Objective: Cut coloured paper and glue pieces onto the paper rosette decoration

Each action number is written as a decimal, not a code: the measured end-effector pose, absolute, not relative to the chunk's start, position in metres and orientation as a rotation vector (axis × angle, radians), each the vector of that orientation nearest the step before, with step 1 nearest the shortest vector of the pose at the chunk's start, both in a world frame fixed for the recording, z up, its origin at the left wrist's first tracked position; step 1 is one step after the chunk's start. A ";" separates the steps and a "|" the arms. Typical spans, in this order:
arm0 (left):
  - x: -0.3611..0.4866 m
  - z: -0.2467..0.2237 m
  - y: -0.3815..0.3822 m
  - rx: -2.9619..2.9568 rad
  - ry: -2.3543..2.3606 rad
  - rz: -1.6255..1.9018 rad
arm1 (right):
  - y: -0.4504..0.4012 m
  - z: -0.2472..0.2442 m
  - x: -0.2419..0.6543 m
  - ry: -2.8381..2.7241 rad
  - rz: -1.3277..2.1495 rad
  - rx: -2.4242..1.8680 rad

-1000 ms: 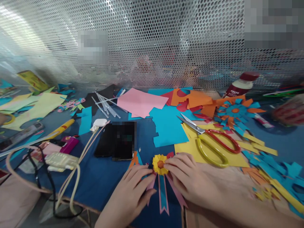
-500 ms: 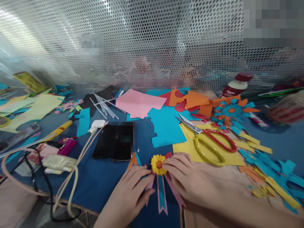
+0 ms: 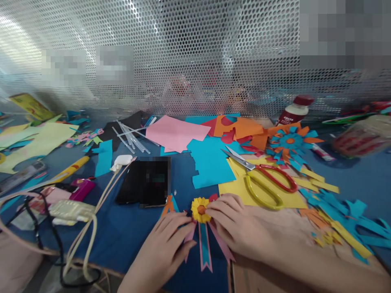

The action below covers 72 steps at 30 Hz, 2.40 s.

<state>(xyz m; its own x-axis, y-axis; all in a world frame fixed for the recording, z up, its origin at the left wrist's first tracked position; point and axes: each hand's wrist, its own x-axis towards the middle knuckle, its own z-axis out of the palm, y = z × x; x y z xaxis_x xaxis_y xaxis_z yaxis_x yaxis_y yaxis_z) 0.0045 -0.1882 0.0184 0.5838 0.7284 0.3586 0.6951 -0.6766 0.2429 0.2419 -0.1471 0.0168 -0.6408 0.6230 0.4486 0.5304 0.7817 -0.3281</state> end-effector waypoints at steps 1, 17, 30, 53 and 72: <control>0.004 0.018 -0.189 2.727 1.233 0.668 | -0.147 0.017 0.242 -2.418 0.201 -0.852; 0.003 0.016 -0.192 2.698 1.292 0.714 | -0.148 0.015 0.243 -2.432 0.188 -0.820; 0.002 0.017 -0.192 2.764 1.260 0.781 | -0.150 0.020 0.244 -2.397 0.137 -0.789; 0.005 0.024 -0.199 2.657 1.270 0.787 | -0.143 0.020 0.246 -2.282 0.229 -0.868; 0.005 0.028 -0.200 2.627 1.226 0.725 | -0.145 0.024 0.243 -2.535 0.208 -0.752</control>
